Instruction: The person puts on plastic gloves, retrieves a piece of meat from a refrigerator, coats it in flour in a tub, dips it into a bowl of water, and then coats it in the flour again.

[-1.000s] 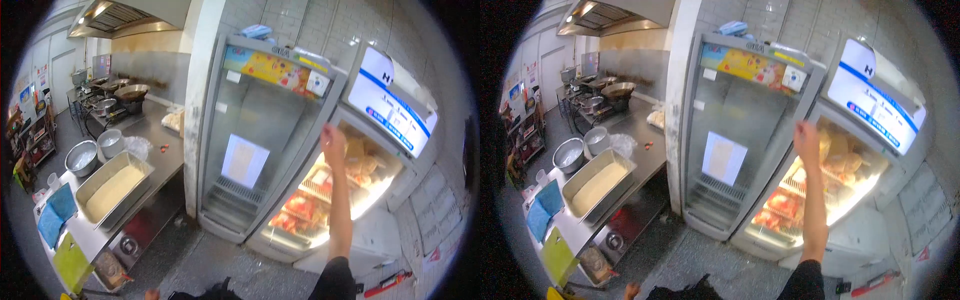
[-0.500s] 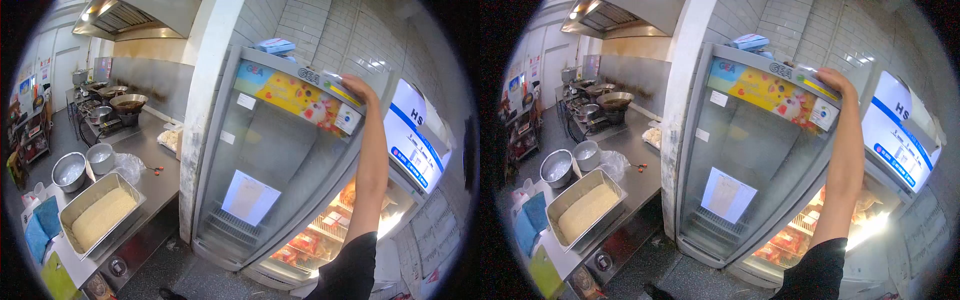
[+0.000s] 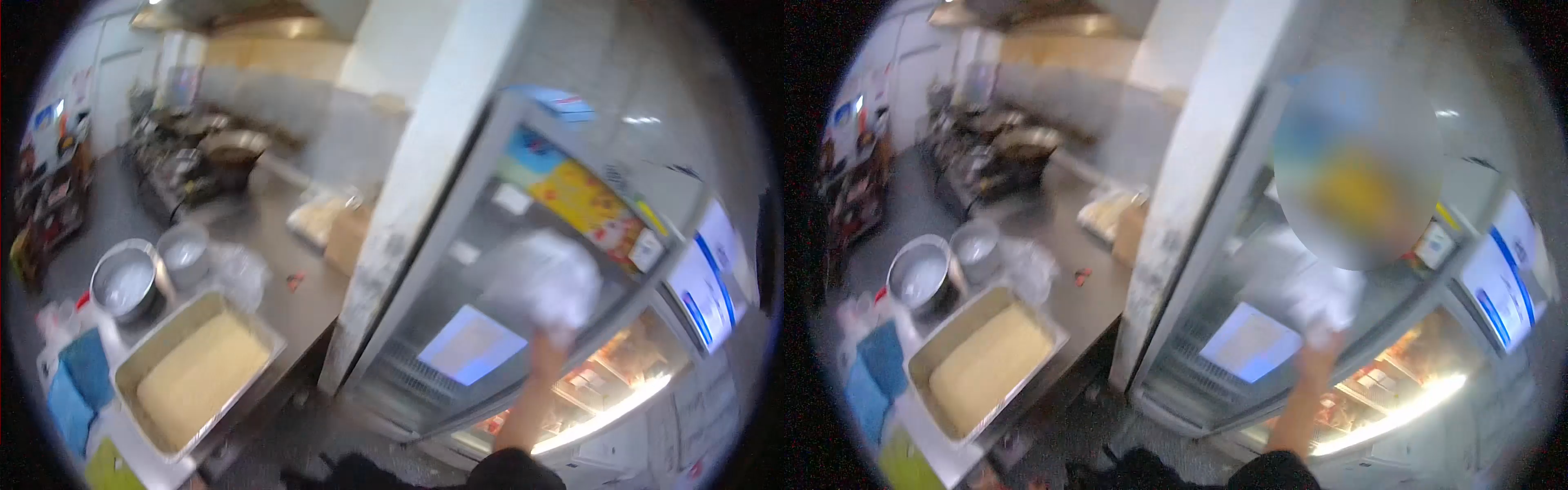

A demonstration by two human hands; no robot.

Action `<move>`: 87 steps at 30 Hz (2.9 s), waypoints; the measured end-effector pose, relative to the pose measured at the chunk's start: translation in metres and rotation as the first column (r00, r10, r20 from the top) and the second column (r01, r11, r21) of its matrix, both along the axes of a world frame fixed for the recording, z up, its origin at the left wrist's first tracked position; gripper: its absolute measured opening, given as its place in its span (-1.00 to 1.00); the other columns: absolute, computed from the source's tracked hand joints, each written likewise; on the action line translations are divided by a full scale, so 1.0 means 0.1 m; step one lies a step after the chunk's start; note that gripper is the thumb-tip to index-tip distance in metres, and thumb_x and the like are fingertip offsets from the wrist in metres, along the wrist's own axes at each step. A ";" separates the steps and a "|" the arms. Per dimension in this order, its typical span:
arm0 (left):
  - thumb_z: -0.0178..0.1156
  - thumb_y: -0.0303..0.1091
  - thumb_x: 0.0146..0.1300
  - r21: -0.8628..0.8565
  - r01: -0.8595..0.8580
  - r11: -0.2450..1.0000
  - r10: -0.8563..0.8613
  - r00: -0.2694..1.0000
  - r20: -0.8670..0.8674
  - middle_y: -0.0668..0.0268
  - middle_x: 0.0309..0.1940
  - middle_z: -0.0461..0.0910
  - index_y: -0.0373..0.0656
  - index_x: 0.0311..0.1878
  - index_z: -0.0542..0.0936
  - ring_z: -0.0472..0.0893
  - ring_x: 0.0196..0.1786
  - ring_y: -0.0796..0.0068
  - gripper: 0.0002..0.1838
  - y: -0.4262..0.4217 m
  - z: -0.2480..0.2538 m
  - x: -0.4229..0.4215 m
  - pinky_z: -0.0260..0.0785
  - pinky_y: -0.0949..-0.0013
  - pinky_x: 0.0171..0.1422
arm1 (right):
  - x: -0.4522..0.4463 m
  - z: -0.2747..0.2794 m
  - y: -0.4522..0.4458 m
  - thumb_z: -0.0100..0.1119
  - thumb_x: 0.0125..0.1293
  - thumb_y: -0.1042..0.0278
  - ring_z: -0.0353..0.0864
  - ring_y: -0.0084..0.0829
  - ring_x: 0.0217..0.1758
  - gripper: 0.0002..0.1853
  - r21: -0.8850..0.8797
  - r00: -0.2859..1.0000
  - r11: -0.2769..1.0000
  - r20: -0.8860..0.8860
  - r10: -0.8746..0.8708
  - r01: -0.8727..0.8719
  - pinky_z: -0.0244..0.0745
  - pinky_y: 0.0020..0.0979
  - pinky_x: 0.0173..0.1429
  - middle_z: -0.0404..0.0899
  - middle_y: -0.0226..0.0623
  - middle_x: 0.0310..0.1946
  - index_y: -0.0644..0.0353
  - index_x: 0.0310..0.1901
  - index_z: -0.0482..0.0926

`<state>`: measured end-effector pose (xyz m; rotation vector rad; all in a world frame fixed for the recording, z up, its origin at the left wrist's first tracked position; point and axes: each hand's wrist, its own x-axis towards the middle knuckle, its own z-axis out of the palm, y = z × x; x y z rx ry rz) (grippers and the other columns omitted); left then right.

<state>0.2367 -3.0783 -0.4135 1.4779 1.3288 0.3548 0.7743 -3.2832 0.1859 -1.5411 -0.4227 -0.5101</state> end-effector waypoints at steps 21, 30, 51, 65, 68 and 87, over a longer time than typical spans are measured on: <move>0.15 -0.21 0.13 -0.214 -0.304 0.928 0.187 0.880 -0.437 0.10 -0.32 0.60 -0.14 -0.01 0.51 0.59 -0.21 0.20 -0.63 -0.03 1.61 0.74 0.39 0.29 -0.09 | 0.95 -4.16 4.95 0.17 0.01 0.41 0.33 -0.16 0.00 -0.77 -0.792 0.885 0.579 0.112 0.451 -0.195 0.14 -0.11 0.10 0.40 -0.23 -0.12 0.10 -0.23 0.50; 0.15 -0.44 0.14 0.118 -0.101 0.988 0.109 0.992 -0.061 0.16 -0.21 0.56 -0.25 0.00 0.48 0.54 -0.11 0.36 -0.67 1.72 3.63 2.51 0.33 0.37 0.01 | 1.07 -4.08 5.04 0.17 0.12 0.49 0.45 -0.50 -0.15 -0.81 -0.041 0.608 0.761 -0.630 0.483 -0.647 0.31 -0.50 -0.06 0.50 -0.31 -0.16 0.19 -0.24 0.40; 0.22 -0.31 0.03 0.194 0.161 0.968 -0.217 0.923 0.317 0.27 -0.61 0.54 -0.28 -0.41 0.60 0.51 -0.52 0.55 -0.80 3.93 2.81 5.00 0.34 0.35 -0.42 | 0.86 -3.64 4.03 0.13 0.20 0.26 0.41 -0.43 0.01 -0.61 0.615 -0.265 0.643 -0.784 0.561 -0.457 0.30 -0.35 0.05 0.44 -0.32 -0.06 0.17 0.04 0.36; 0.23 -0.37 -0.04 -0.273 -0.260 0.926 0.373 0.736 0.565 0.22 -0.56 0.57 -0.31 -0.50 0.59 0.52 -0.56 0.46 -0.84 5.09 2.21 5.94 0.34 0.34 -0.51 | 0.92 -3.22 4.73 0.19 0.16 0.42 0.32 -0.64 -0.41 -0.84 0.183 0.602 0.832 -0.611 0.513 -0.524 0.24 -0.59 -0.34 0.40 -0.48 -0.49 0.18 -0.39 0.36; 0.24 -0.35 -0.06 -0.300 -0.267 0.916 0.385 0.799 0.462 0.24 -0.53 0.56 -0.27 -0.48 0.58 0.50 -0.52 0.45 -0.84 5.18 2.36 5.94 0.34 0.28 -0.53 | 1.03 -3.49 4.70 0.19 0.14 0.45 0.38 -0.62 -0.38 -0.83 0.077 0.609 0.795 -0.600 0.519 -0.602 0.27 -0.59 -0.33 0.43 -0.44 -0.45 0.17 -0.40 0.36; 0.20 0.03 0.07 0.697 0.254 0.671 -0.332 0.943 -0.025 0.01 0.29 0.14 -0.15 0.26 0.23 0.25 0.28 0.08 -0.26 4.78 2.58 5.56 0.10 0.25 0.33 | 0.77 -2.58 4.75 0.10 0.24 0.43 0.41 -0.67 -0.53 -0.91 -0.082 0.679 0.771 -0.538 0.500 -0.632 0.32 -0.62 -0.53 0.47 -0.43 -0.53 0.27 -0.34 0.47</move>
